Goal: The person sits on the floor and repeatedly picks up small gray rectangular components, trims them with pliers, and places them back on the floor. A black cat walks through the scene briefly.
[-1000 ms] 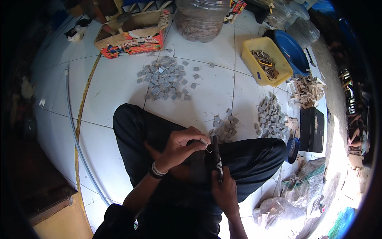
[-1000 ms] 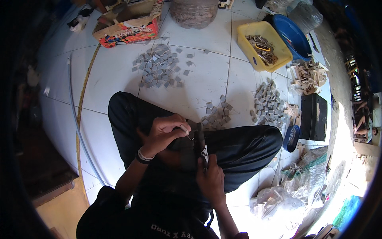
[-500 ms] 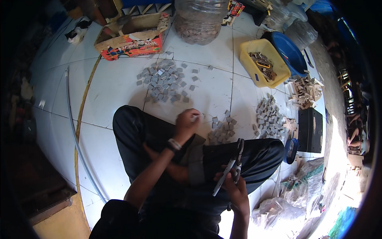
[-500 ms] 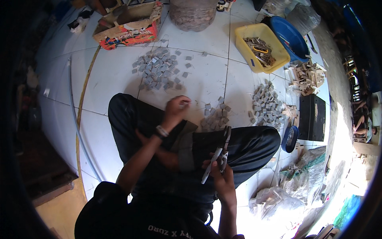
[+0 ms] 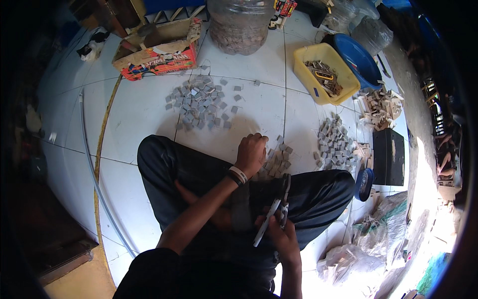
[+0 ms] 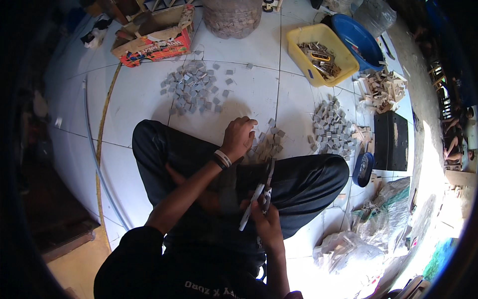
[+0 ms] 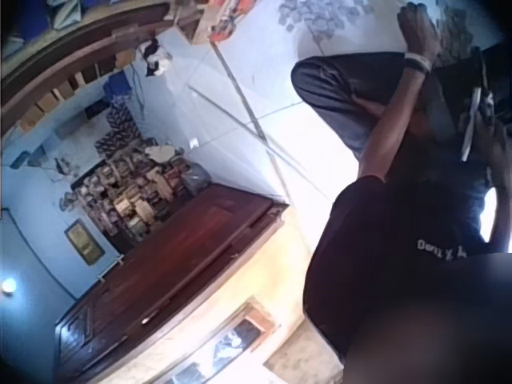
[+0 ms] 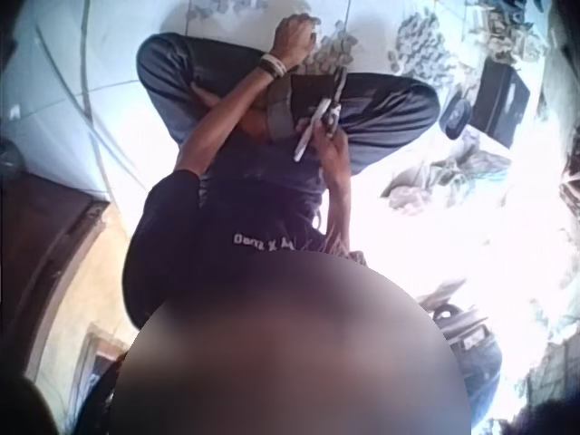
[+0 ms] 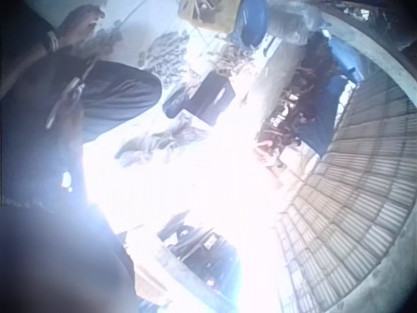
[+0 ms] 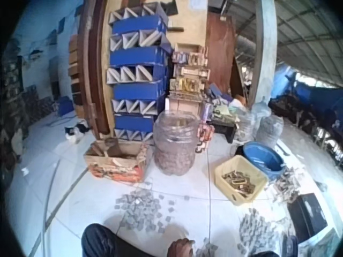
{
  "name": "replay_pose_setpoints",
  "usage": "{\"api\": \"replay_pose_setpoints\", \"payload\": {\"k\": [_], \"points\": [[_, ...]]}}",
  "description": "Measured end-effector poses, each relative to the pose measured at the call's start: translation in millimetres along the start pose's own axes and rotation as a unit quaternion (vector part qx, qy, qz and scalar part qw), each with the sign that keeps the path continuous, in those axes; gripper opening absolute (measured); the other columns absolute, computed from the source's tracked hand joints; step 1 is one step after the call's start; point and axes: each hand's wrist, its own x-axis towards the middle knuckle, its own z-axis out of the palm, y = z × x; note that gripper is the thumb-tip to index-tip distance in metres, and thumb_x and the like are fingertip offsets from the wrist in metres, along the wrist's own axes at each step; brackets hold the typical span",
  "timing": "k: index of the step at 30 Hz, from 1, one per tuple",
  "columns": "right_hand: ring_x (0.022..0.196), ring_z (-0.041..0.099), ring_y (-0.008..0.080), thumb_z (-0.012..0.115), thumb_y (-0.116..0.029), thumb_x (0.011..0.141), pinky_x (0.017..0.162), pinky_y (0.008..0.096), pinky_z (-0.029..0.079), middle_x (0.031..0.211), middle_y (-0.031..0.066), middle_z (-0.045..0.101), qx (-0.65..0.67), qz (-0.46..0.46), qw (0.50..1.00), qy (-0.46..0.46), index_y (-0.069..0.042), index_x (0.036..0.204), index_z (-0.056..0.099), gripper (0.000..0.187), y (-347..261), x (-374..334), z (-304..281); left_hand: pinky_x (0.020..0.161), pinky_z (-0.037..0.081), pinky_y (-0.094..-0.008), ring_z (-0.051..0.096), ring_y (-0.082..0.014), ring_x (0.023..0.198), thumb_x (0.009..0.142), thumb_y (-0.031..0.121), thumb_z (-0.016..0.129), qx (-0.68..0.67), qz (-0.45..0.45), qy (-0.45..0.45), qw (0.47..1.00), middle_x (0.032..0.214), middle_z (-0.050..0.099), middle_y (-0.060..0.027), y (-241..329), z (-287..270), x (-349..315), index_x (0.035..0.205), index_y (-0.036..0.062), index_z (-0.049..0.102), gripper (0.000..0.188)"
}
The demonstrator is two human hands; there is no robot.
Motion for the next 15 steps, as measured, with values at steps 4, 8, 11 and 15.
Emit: {"api": "replay_pose_setpoints", "payload": {"k": [4, 8, 11, 15], "points": [[0.115, 0.07, 0.0237, 0.057, -0.028, 0.111, 0.103, 0.0378, 0.054, 0.117, 0.0148, 0.073, 0.014, -0.009, 1.0, -0.008, 0.008, 0.145, 0.054, 0.05, -0.7, 12.2, 1.2, 0.088, 0.054, -0.0512, 0.065, -0.0394, 0.1, 0.085, 0.007, 0.072, -0.002, -0.004, -0.057, 0.998, 0.103, 0.066, -0.0179, -2.1, 16.8, -5.2, 0.107, 0.0022, 0.067, 0.023], [0.115, 0.069, 0.0236, 0.056, -0.029, 0.11, 0.103, 0.0371, 0.051, 0.117, 0.015, 0.073, -0.004, -0.036, 0.999, -0.025, 0.007, 0.146, 0.054, 0.051, -3.9, 12.9, 1.6, 0.088, 0.054, -0.0505, 0.062, -0.0422, 0.102, 0.085, 0.006, 0.071, 0.012, 0.002, -0.032, 0.999, 0.106, 0.062, -0.0204, -5.4, 39.6, -7.7, 0.103, 0.0003, 0.064, 0.021], [0.114, 0.068, 0.0238, 0.055, -0.03, 0.11, 0.102, 0.0373, 0.051, 0.117, 0.015, 0.073, -0.012, -0.023, 1.0, -0.015, 0.007, 0.147, 0.054, 0.051, -2.9, 12.6, 0.6, 0.087, 0.054, -0.0483, 0.061, -0.042, 0.102, 0.086, 0.004, 0.069, 0.001, 0.046, -0.031, 0.998, 0.105, 0.061, -0.0203, -13.2, 34.9, -12.0, 0.098, -0.0007, 0.065, 0.014], [0.116, 0.069, 0.0257, 0.06, -0.026, 0.108, 0.104, 0.0393, 0.052, 0.118, 0.0149, 0.073, 0.035, 0.003, 0.999, -0.006, 0.006, 0.146, 0.055, 0.05, -1.7, 16.7, -1.0, 0.084, 0.054, -0.0421, 0.065, -0.0346, 0.098, 0.09, 0.004, 0.071, -0.089, 0.071, -0.05, 0.992, 0.102, 0.062, -0.0175, -9.5, -2.8, -16.4, 0.098, -0.0005, 0.066, 0.011]]}}
